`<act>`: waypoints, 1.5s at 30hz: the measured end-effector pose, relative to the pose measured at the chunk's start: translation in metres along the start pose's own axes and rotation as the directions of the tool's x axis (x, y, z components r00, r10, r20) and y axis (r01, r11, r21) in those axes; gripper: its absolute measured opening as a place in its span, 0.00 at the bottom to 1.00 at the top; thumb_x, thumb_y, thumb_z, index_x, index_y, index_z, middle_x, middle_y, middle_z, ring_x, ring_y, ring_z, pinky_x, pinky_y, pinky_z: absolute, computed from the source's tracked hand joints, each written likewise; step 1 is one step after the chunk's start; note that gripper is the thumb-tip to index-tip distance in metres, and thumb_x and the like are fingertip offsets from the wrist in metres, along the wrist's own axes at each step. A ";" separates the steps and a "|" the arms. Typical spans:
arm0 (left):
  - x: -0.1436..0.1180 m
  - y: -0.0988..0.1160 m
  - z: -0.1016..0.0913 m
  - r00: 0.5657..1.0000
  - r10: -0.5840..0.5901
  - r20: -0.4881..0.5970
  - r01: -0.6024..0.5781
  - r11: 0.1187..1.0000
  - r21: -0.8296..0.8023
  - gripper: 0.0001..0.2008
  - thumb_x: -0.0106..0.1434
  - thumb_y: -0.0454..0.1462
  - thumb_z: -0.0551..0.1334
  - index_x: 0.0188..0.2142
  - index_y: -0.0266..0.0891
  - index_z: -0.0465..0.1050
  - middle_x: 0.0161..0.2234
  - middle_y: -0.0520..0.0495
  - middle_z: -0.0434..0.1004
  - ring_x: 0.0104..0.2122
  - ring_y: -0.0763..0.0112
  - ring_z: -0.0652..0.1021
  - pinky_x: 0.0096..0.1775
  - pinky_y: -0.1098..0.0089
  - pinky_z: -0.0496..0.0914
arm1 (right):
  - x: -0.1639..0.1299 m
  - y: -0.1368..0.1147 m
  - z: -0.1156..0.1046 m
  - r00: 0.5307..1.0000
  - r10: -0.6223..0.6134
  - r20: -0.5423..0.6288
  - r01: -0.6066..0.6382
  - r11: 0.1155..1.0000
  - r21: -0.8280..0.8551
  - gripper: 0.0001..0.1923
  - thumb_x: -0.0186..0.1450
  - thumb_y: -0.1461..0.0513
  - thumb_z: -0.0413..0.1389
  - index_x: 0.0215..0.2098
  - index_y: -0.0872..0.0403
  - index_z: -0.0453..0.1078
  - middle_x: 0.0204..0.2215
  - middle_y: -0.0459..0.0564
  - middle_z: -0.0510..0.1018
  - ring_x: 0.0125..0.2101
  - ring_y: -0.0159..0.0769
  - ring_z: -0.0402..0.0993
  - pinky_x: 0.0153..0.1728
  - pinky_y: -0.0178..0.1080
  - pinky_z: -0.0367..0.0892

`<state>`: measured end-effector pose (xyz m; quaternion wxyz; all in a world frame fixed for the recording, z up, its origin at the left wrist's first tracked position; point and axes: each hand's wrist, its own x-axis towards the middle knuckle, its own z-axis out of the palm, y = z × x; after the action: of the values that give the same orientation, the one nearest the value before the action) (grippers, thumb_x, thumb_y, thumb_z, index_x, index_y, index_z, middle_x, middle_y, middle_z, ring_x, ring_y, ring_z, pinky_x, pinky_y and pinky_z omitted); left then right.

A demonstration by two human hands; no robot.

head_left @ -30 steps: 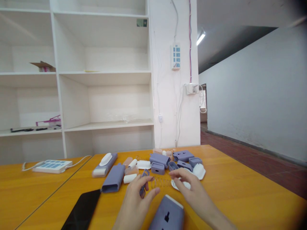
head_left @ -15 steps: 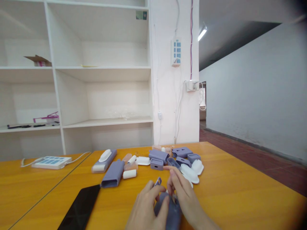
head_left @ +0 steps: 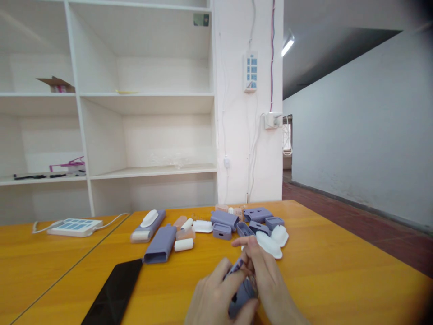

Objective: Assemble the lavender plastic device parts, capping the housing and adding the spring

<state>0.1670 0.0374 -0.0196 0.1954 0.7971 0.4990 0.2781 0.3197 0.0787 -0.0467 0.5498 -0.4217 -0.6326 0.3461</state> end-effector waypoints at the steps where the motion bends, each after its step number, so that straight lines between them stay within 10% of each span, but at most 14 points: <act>1: 0.000 0.000 -0.002 0.999 0.017 -0.040 -0.018 0.999 -0.029 0.20 0.62 0.43 0.65 0.54 0.52 0.78 0.45 0.41 0.78 0.44 0.53 0.80 0.46 0.61 0.74 | 0.000 -0.004 -0.002 1.000 -0.008 0.025 0.008 1.000 -0.008 0.34 0.72 0.38 0.38 0.47 0.50 0.75 0.26 0.48 0.75 0.29 0.42 0.73 0.29 0.39 0.69; 6: 0.000 -0.001 -0.014 0.972 -0.081 -0.219 0.025 0.968 -0.249 0.15 0.58 0.45 0.69 0.45 0.47 0.84 0.34 0.45 0.76 0.32 0.63 0.76 0.33 0.68 0.70 | 0.000 -0.029 -0.011 0.973 -0.104 0.205 0.117 0.992 -0.052 0.23 0.74 0.45 0.46 0.39 0.50 0.76 0.28 0.47 0.79 0.32 0.41 0.75 0.35 0.39 0.69; 15: 0.003 -0.032 -0.022 0.935 -0.248 -0.252 0.083 0.847 -0.526 0.22 0.53 0.52 0.72 0.40 0.40 0.83 0.38 0.42 0.84 0.39 0.56 0.80 0.43 0.62 0.73 | -0.003 -0.035 -0.017 0.867 -0.358 0.348 0.427 0.892 -0.146 0.21 0.67 0.56 0.63 0.58 0.41 0.71 0.42 0.47 0.81 0.41 0.40 0.78 0.43 0.37 0.72; 45: -0.013 -0.010 -0.034 0.924 -0.092 -0.370 -0.072 0.912 -0.404 0.10 0.59 0.44 0.68 0.38 0.42 0.81 0.41 0.45 0.82 0.42 0.61 0.80 0.44 0.67 0.73 | -0.001 -0.027 -0.020 0.708 -0.470 0.527 0.670 0.683 -0.291 0.32 0.70 0.65 0.57 0.70 0.47 0.55 0.43 0.54 0.78 0.42 0.44 0.75 0.44 0.44 0.74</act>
<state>0.1342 0.0306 -0.0024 0.2589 0.6661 0.4620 0.5252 0.3349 0.0663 -0.0192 0.3681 -0.2326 -0.8974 0.0715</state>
